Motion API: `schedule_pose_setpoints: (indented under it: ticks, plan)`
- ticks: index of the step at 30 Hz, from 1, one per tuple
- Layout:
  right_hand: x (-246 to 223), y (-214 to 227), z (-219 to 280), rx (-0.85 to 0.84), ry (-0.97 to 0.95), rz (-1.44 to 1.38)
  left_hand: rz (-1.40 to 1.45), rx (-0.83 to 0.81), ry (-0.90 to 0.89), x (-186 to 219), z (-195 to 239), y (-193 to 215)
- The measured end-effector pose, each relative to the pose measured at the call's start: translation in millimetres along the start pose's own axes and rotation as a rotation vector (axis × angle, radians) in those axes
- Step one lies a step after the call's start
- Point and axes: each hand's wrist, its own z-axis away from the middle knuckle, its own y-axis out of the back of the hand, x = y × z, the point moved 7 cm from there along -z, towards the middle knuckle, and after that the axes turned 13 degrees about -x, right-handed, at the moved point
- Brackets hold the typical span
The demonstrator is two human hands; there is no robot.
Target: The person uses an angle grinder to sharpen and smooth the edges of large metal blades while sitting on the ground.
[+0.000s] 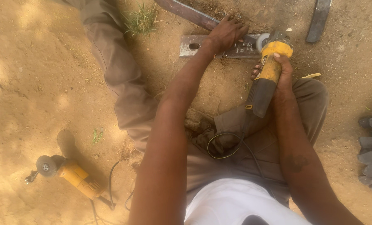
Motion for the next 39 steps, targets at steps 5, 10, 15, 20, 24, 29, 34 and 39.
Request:
schedule_pose_setpoints:
  ticks: [5, 10, 15, 20, 24, 29, 34, 39]
  plan:
    - [1.6, -5.2, -2.5, -0.083, 0.003, -0.075, 0.071, -0.022, 0.009, -2.0, -1.0, -3.3]
    - [1.1, -8.5, 0.9, -0.016, 0.001, 0.023, 0.036, 0.002, -0.002, 0.8, 3.1, 3.9]
    - [7.4, -12.4, 4.7, 0.007, -0.038, 0.026, 0.016, 0.028, 0.024, -1.3, -1.2, 2.0]
    - [9.2, -18.0, 8.7, 0.046, -0.043, 0.118, 0.05, -0.099, 0.02, -5.2, -0.8, -1.4]
    - [8.4, -14.6, 6.2, 0.018, -0.029, 0.064, 0.051, 0.063, 0.0, 0.9, 7.6, 11.2]
    - [0.1, -2.6, 9.1, 0.014, 0.083, -0.035, 0.018, -0.02, 0.028, -0.2, 7.1, 10.1]
    - [8.5, -13.4, 2.3, -0.025, -0.006, 0.011, -0.013, -0.023, 0.04, -0.1, 4.2, 5.1]
    - [5.7, -6.9, 0.0, 0.004, -0.011, 0.009, -0.138, 0.028, 0.057, -0.3, -5.5, -2.5]
